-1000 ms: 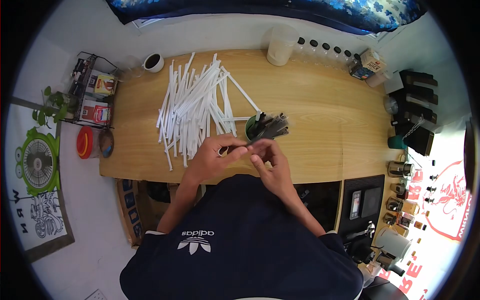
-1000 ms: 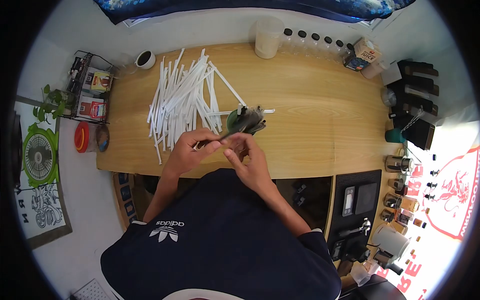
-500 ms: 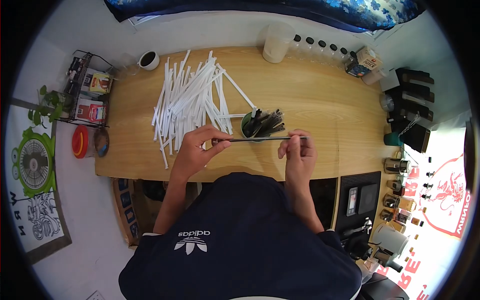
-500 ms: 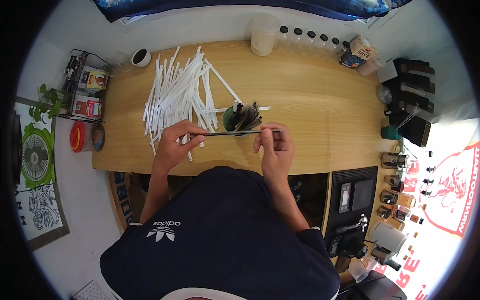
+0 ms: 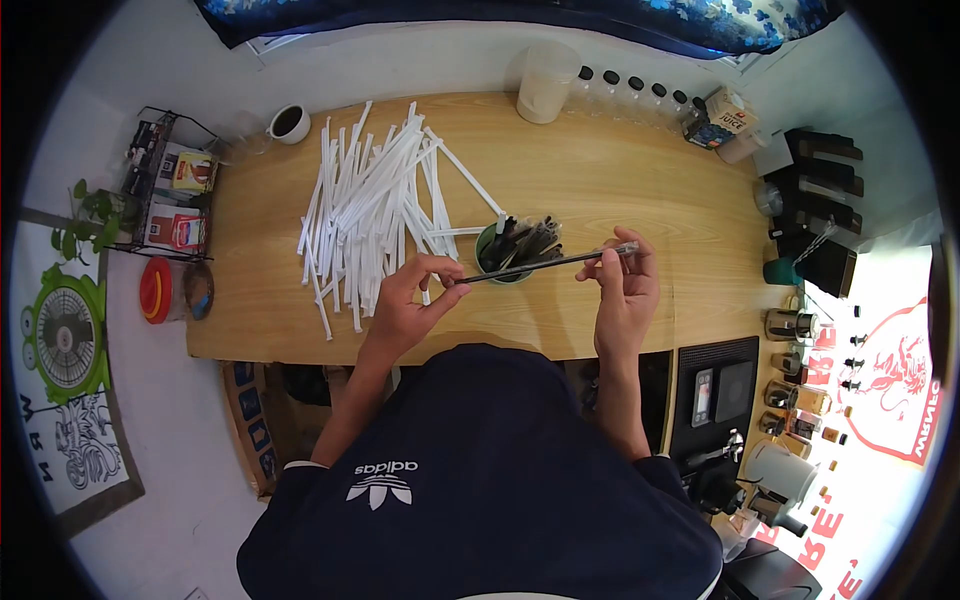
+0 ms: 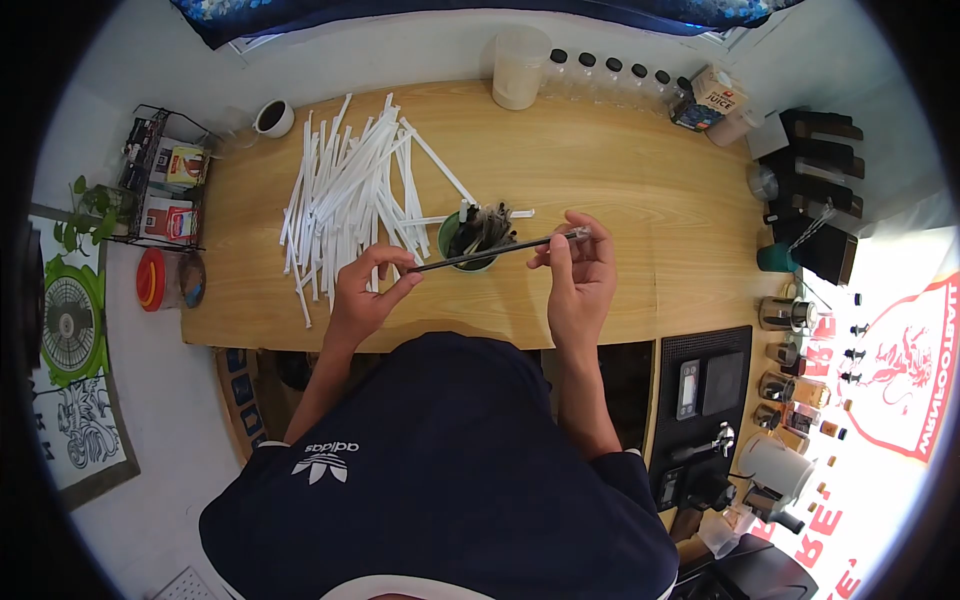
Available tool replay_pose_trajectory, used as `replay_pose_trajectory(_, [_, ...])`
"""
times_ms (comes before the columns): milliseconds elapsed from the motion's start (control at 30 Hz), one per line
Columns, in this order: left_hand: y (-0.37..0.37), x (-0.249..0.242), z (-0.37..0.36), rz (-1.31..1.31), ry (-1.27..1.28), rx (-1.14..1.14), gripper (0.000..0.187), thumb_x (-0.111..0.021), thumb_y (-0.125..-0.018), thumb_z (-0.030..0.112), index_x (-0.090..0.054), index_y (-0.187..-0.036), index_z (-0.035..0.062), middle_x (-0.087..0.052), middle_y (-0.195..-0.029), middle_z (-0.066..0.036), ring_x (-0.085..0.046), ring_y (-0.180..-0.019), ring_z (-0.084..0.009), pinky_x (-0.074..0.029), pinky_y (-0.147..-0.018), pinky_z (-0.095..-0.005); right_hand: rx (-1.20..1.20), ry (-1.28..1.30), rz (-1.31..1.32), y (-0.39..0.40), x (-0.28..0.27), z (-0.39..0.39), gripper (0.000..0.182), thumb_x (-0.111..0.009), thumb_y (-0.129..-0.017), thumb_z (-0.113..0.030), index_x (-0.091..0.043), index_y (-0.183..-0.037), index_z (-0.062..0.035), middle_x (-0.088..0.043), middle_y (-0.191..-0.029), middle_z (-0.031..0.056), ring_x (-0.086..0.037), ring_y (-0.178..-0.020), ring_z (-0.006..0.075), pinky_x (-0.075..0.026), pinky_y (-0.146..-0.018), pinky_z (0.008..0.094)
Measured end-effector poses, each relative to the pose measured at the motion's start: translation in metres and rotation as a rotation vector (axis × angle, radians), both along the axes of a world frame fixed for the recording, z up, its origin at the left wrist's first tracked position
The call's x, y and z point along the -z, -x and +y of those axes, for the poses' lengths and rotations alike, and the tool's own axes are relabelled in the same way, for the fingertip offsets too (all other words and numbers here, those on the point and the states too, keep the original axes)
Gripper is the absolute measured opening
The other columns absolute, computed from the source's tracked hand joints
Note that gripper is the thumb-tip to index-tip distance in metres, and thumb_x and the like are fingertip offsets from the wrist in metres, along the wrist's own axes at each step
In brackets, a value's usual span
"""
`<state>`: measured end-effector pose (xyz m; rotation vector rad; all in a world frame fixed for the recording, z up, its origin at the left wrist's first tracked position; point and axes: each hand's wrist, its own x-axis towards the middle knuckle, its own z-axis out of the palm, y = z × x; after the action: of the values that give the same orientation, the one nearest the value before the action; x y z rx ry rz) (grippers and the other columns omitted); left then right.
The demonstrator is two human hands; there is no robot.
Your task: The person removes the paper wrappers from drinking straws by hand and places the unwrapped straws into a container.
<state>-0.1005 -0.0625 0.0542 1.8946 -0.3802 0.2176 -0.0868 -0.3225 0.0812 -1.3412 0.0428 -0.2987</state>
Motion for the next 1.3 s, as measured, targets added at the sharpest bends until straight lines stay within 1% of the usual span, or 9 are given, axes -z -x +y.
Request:
replay_pose_trajectory(167, [-0.002, 0.005, 0.003, 0.012, -0.003, -0.006, 0.016, -0.071, -0.09, 0.001, -0.064, -0.104, 0.0046, -0.07, -0.087, -0.003, -0.062, -0.077, -0.0086, -0.041, -0.066, -0.0247, 0.1, 0.002, -0.05, -0.005, -0.007, -0.009, 0.028, -0.056, -0.101, -0.003, -0.05, -0.129, 0.0, -0.062, -0.097, 0.0087, -0.062, -0.082, 0.0135, -0.056, -0.073, 0.0299])
replay_pose_trajectory(267, [-0.003, 0.017, 0.006, 0.076, 0.034, -0.021, 0.015, -0.067, -0.093, 0.001, -0.063, -0.106, 0.0043, -0.07, -0.088, -0.003, -0.062, -0.077, -0.0079, -0.042, -0.066, -0.0243, 0.208, 0.201, -0.224, -0.013, -0.02, -0.032, 0.035, -0.059, -0.097, 0.003, -0.048, -0.131, -0.0001, -0.063, -0.097, 0.0094, -0.063, -0.083, 0.0132, -0.056, -0.076, 0.0299])
replay_pose_trajectory(433, [-0.008, 0.023, 0.008, 0.221, 0.12, -0.041, 0.013, -0.062, -0.097, 0.004, -0.06, -0.11, 0.0034, -0.069, -0.09, -0.004, -0.062, -0.079, -0.0075, -0.045, -0.069, -0.0234, 0.139, 0.395, -0.382, -0.013, -0.03, -0.031, 0.039, -0.064, -0.094, 0.006, -0.05, -0.13, 0.0001, -0.065, -0.098, 0.0099, -0.063, -0.085, 0.0126, -0.055, -0.078, 0.0295])
replay_pose_trajectory(533, [-0.011, 0.024, 0.005, 0.217, 0.09, -0.029, 0.012, -0.061, -0.098, 0.005, -0.06, -0.11, 0.0032, -0.069, -0.09, -0.004, -0.063, -0.08, -0.0077, -0.045, -0.07, -0.0233, 0.018, 0.722, -0.467, -0.015, -0.028, -0.019, 0.036, -0.07, -0.088, 0.008, -0.058, -0.121, -0.0004, -0.067, -0.099, 0.01, -0.065, -0.086, 0.0184, -0.054, -0.076, 0.0311])
replay_pose_trajectory(700, [-0.015, 0.027, -0.007, 0.203, 0.072, 0.023, 0.013, -0.064, -0.097, 0.007, -0.062, -0.11, 0.0031, -0.069, -0.092, -0.004, -0.063, -0.081, -0.0085, -0.044, -0.07, -0.0239, -0.058, 0.989, -0.637, -0.031, -0.024, -0.006, 0.031, -0.075, -0.084, 0.004, -0.066, -0.112, -0.0031, -0.069, -0.099, 0.0091, -0.066, -0.09, 0.0265, -0.053, -0.08, 0.0346])
replay_pose_trajectory(833, [-0.018, 0.016, -0.019, 0.163, 0.027, 0.041, 0.015, -0.066, -0.095, 0.007, -0.063, -0.109, 0.0031, -0.07, -0.093, -0.004, -0.064, -0.082, -0.0096, -0.044, -0.07, -0.0243, -0.111, 1.15, -0.584, -0.035, -0.003, -0.002, 0.031, -0.077, -0.08, -0.001, -0.07, -0.111, -0.0064, -0.068, -0.11, 0.01, -0.063, -0.103, 0.0314, -0.049, -0.089, 0.0388])
replay_pose_trajectory(933, [-0.02, 0.011, -0.027, 0.13, -0.006, 0.046, 0.016, -0.068, -0.094, 0.007, -0.064, -0.109, 0.0027, -0.069, -0.093, -0.004, -0.064, -0.082, -0.011, -0.044, -0.07, -0.025, -0.046, 1.235, -0.624, -0.035, 0.008, 0.001, 0.043, -0.08, -0.08, -0.01, -0.068, -0.121, -0.0099, -0.063, -0.128, 0.0131, -0.055, -0.119, 0.0309, -0.045, -0.098, 0.0409])
replay_pose_trajectory(1200, [-0.026, 0.016, -0.05, 0.046, -0.115, 0.036, 0.03, -0.076, -0.086, 0.012, -0.062, -0.111, 0.0021, -0.064, -0.095, -0.011, -0.065, -0.086, -0.0246, -0.053, -0.078, -0.0372, -0.087, 0.685, -0.266, -0.035, 0.032, 0.013, 0.067, -0.088, -0.073, -0.023, -0.06, -0.132, -0.0058, -0.041, -0.153, 0.0148, -0.044, -0.133, 0.0339, -0.04, -0.105, 0.0447])
replay_pose_trajectory(1300, [-0.027, 0.017, -0.063, 0.0, -0.198, 0.027, 0.036, -0.077, -0.084, 0.012, -0.061, -0.114, 0.0027, -0.064, -0.098, -0.012, -0.065, -0.088, -0.0291, -0.053, -0.079, -0.0383, -0.1, 0.727, -0.253, -0.041, 0.043, 0.021, 0.062, -0.088, -0.074, -0.023, -0.06, -0.126, -0.0042, -0.039, -0.153, 0.0164, -0.042, -0.135, 0.034, -0.039, -0.106, 0.0447])
